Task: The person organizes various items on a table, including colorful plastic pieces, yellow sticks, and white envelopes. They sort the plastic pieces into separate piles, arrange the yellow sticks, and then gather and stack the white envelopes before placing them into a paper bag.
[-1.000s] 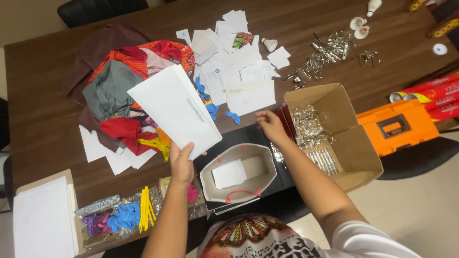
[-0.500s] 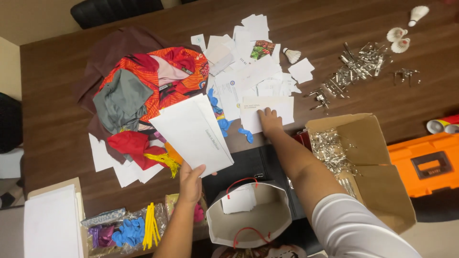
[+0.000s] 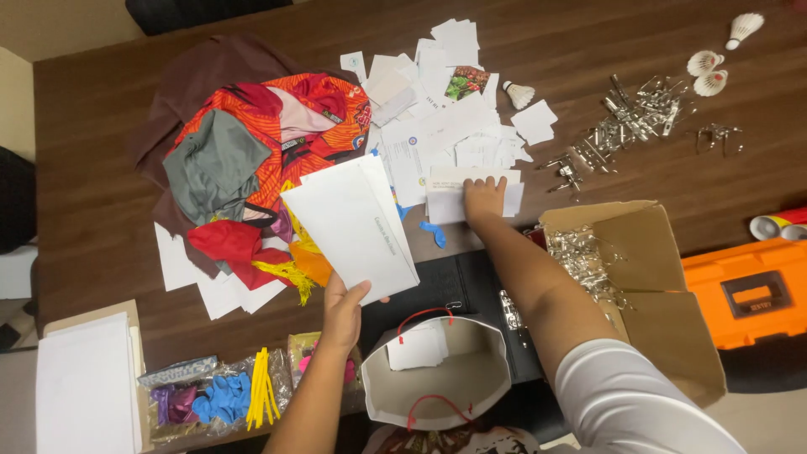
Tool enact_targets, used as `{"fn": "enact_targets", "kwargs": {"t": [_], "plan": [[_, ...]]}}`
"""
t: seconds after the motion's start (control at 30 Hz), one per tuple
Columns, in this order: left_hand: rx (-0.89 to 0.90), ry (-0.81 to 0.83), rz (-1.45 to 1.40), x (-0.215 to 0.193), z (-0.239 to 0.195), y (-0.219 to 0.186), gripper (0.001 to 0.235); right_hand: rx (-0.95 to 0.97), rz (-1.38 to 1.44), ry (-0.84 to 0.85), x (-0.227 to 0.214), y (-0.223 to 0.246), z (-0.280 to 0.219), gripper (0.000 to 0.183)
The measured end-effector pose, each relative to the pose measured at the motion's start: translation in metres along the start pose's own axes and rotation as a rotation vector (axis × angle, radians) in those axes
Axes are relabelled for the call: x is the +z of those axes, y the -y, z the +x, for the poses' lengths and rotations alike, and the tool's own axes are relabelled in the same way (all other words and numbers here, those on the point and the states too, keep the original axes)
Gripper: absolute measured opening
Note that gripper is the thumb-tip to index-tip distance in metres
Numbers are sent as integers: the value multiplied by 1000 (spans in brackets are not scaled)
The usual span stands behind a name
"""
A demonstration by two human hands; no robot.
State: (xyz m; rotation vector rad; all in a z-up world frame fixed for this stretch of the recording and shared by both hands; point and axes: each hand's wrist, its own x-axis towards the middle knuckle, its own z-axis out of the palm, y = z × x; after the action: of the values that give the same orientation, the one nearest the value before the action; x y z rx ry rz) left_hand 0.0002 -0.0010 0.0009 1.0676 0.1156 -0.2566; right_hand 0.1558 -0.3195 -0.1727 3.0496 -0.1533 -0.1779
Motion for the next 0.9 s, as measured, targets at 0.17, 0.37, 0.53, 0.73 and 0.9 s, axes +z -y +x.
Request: {"fn": "enact_targets", "kwargs": {"t": [0.17, 0.37, 0.53, 0.73, 0.9], "plan": [[-19, -7, -4, 13, 3, -10, 43, 116, 523, -185, -61, -2, -17, 16], [36, -5, -25, 11, 4, -1, 47, 118, 1624, -331, -138, -10, -74, 16], [167, 42, 15, 27, -2, -10, 53, 139, 2085, -184, -180, -23, -121, 18], [25, 191, -106, 67, -36, -29, 57, -626, 2758, 562, -191, -44, -163, 43], [-14, 344, -97, 80, -47, -6, 59, -519, 2716, 468, -194, -10, -171, 44]]}}
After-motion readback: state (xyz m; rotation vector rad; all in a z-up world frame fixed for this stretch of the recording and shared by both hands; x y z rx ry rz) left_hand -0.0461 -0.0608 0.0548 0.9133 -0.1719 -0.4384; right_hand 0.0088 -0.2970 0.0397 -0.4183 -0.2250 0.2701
